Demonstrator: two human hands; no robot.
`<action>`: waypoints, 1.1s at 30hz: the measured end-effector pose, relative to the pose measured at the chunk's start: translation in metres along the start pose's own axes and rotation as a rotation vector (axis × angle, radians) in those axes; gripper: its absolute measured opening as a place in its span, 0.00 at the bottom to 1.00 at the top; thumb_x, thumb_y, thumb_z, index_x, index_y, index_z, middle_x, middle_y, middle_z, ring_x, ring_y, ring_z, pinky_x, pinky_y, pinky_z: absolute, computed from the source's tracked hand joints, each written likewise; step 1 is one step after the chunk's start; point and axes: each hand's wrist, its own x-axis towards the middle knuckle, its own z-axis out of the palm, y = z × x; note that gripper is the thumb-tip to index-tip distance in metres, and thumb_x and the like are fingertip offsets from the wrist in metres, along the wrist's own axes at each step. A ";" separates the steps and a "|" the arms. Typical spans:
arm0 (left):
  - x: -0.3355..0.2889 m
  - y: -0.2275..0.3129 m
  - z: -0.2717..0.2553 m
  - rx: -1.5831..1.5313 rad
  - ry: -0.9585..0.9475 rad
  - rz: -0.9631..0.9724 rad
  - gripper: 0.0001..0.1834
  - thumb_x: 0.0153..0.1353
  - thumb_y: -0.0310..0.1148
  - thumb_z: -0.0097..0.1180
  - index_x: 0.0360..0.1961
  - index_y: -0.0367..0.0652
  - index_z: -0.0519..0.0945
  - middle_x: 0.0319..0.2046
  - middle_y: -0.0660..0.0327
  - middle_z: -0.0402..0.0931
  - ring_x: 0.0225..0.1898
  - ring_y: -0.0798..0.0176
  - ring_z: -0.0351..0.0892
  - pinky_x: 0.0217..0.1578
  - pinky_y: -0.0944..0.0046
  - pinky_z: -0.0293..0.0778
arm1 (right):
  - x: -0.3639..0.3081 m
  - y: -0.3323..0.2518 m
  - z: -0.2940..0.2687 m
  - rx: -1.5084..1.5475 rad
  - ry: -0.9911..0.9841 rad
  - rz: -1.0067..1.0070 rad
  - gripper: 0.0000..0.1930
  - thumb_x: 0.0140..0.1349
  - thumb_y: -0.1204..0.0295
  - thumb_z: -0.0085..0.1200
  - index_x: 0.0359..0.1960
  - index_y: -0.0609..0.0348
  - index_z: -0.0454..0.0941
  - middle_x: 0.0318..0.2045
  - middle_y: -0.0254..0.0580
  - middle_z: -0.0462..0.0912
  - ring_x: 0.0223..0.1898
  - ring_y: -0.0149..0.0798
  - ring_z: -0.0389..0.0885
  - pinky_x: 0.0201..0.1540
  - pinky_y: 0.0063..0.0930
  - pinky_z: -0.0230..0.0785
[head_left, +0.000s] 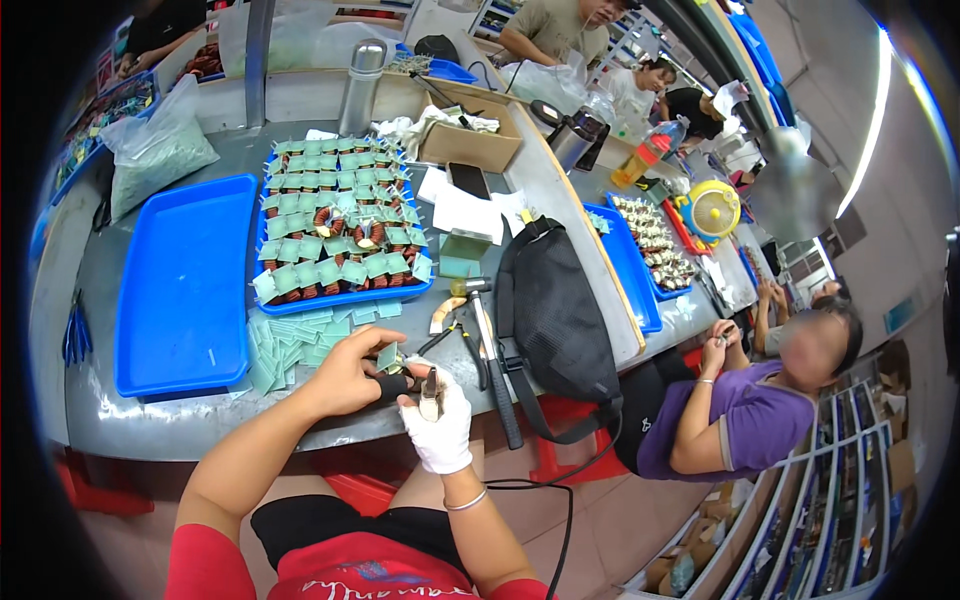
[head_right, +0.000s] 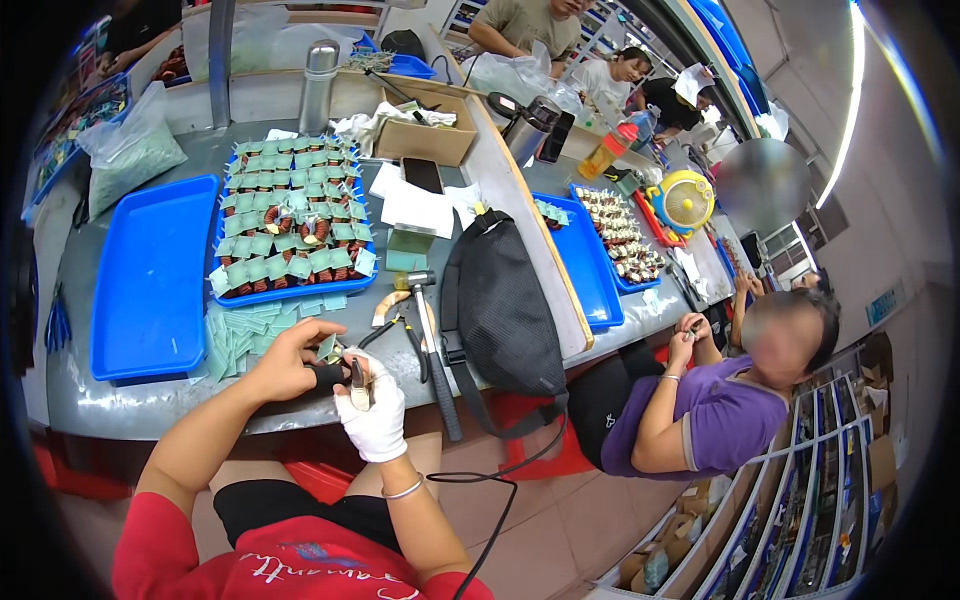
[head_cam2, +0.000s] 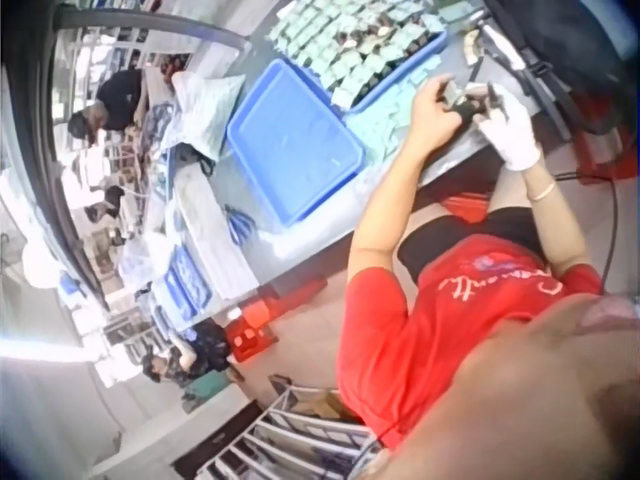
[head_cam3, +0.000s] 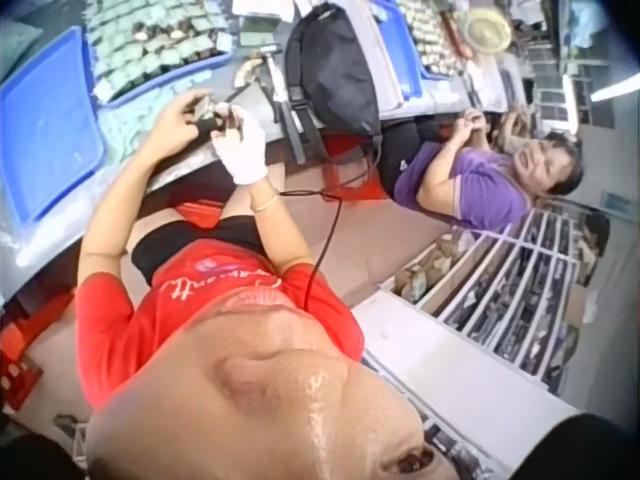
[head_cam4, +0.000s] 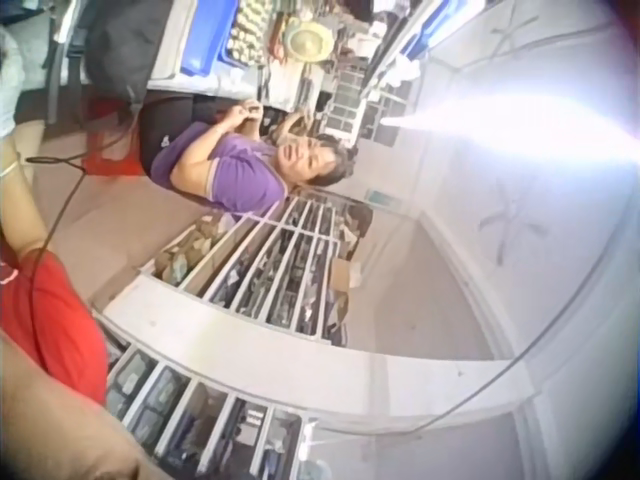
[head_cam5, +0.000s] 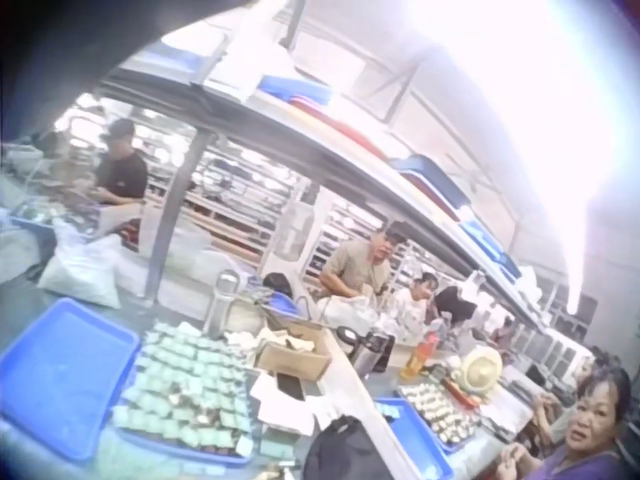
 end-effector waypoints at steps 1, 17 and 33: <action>0.000 0.003 0.000 -0.018 -0.020 -0.030 0.29 0.45 0.23 0.65 0.53 0.38 0.73 0.43 0.57 0.66 0.46 0.62 0.70 0.40 0.65 0.76 | 0.000 -0.001 0.000 0.001 -0.002 0.001 0.23 0.52 0.83 0.60 0.52 0.64 0.72 0.48 0.42 0.78 0.48 0.34 0.77 0.53 0.26 0.68; 0.000 -0.008 0.004 -0.015 0.035 0.018 0.30 0.46 0.34 0.71 0.51 0.39 0.74 0.43 0.54 0.70 0.44 0.59 0.74 0.36 0.64 0.77 | 0.000 -0.001 0.000 0.011 0.015 0.090 0.22 0.52 0.83 0.60 0.50 0.65 0.72 0.47 0.42 0.76 0.48 0.33 0.74 0.54 0.27 0.66; -0.006 0.002 -0.001 0.067 -0.010 0.034 0.30 0.49 0.30 0.64 0.55 0.41 0.71 0.47 0.54 0.69 0.47 0.56 0.74 0.42 0.62 0.77 | -0.004 -0.002 0.003 0.027 0.024 0.066 0.24 0.51 0.79 0.63 0.51 0.68 0.70 0.51 0.48 0.75 0.53 0.39 0.73 0.58 0.31 0.63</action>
